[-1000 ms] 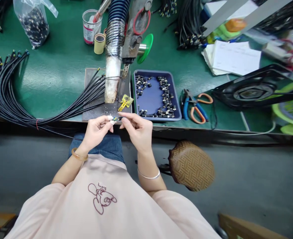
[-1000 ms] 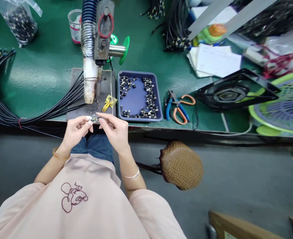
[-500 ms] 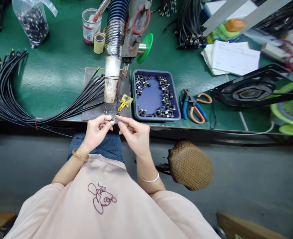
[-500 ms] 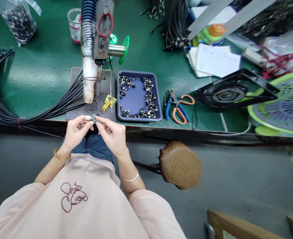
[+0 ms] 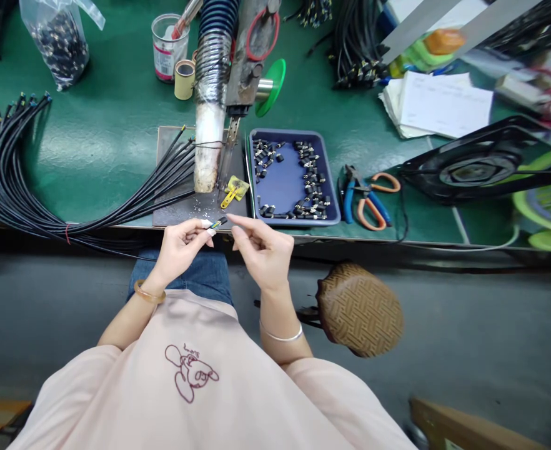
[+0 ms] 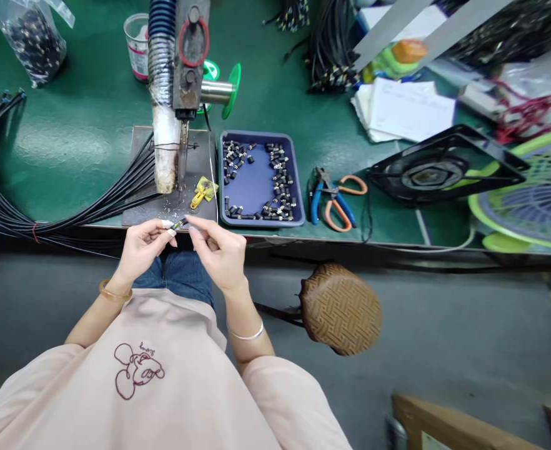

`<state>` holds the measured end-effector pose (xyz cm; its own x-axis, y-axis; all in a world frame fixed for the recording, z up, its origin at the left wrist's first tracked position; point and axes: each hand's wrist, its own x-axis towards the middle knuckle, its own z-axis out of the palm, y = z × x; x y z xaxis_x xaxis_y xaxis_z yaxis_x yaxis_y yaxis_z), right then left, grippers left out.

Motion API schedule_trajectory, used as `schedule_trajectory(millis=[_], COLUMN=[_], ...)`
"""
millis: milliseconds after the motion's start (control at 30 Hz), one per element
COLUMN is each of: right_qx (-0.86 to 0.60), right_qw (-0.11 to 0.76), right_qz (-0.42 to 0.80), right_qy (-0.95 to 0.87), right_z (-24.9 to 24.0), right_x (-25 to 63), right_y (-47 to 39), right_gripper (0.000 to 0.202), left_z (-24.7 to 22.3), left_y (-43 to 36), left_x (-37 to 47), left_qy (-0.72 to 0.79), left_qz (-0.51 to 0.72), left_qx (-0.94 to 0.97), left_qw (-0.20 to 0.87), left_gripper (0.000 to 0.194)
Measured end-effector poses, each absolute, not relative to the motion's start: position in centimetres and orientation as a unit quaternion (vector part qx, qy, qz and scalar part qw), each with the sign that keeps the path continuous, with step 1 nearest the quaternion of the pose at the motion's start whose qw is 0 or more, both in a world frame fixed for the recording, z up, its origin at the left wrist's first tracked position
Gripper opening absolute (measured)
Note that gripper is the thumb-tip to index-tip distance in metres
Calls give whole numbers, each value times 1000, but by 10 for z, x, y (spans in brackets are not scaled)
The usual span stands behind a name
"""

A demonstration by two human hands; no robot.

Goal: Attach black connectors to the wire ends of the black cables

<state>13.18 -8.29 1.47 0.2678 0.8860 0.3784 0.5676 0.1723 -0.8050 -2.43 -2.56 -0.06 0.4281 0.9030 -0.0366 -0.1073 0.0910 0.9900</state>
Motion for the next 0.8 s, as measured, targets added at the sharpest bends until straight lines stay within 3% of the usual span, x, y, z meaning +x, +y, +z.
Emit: schedule_trajectory(millis=[333, 467, 800], right_qx=[-599, -604, -594], right_qw=[487, 527, 521], right_qz=[268, 256, 312], right_qy=[-576, -541, -528], right_z=[6, 11, 11], right_x=[128, 127, 123], right_y=[-76, -80, -81], right_gripper=[18, 19, 21], left_z=[1, 4, 1], left_y=[-26, -26, -28], left_x=[-31, -29, -27], left_qy=[362, 356, 358], left_qz=[373, 374, 370], left_qx=[607, 610, 610], left_qw=[602, 602, 603], left_gripper=[34, 34, 31])
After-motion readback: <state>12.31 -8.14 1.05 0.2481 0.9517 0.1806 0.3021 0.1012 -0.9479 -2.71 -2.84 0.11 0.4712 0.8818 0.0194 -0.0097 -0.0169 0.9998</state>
